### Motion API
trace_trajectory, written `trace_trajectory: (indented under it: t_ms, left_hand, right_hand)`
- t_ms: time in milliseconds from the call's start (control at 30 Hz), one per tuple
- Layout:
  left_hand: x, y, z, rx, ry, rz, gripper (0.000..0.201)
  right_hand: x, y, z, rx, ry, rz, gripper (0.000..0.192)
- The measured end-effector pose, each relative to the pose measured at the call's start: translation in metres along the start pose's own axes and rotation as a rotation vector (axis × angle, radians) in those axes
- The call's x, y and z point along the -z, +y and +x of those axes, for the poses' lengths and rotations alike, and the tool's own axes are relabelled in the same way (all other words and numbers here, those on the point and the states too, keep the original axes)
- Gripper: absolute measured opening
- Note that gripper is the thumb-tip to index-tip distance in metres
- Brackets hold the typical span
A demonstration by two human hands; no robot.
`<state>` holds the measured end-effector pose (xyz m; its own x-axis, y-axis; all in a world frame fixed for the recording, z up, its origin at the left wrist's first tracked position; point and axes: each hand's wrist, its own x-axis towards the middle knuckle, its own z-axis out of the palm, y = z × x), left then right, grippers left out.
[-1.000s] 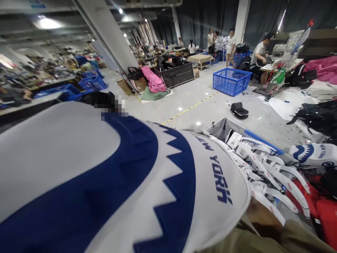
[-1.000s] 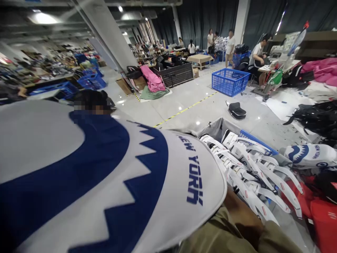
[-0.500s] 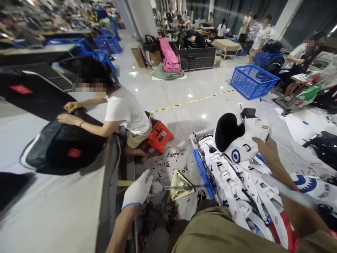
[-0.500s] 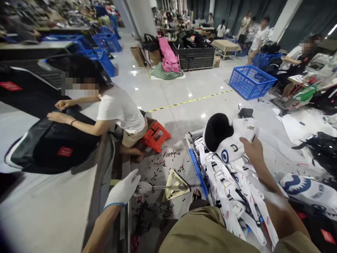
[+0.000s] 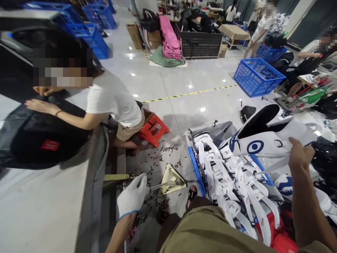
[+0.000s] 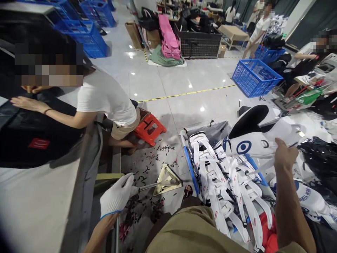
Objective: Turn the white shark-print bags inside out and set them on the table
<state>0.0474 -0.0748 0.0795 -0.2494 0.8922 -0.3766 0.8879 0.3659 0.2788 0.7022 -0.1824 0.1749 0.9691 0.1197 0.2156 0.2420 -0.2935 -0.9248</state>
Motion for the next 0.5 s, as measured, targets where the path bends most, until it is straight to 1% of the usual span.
trace_trajectory:
  t_ms: [100, 167, 267, 333, 433, 500]
  left_hand:
    - [0.002, -0.002, -0.002, 0.005, 0.044, 0.033, 0.048]
    - [0.003, -0.004, -0.003, 0.030, 0.054, 0.023, 0.047]
    - [0.003, -0.005, -0.003, 0.036, 0.048, 0.009, 0.043]
    - [0.004, -0.004, -0.003, 0.029, 0.040, 0.032, 0.044]
    - [0.007, -0.001, -0.005, 0.022, 0.017, 0.049, 0.046]
    - [0.008, 0.000, -0.007, 0.052, 0.006, 0.045, 0.046]
  right_hand:
    - [-0.021, 0.000, 0.003, 0.051, -0.036, 0.190, 0.044]
    - [-0.038, -0.001, 0.005, 0.078, -0.067, 0.224, 0.041]
    - [-0.067, -0.003, 0.008, 0.064, -0.094, 0.183, 0.040]
    - [-0.088, 0.000, 0.012, 0.063, -0.114, 0.173, 0.040]
    - [-0.122, 0.016, 0.019, 0.066, -0.170, 0.158, 0.046]
    - [-0.144, 0.032, 0.021, 0.026, -0.228, 0.045, 0.052]
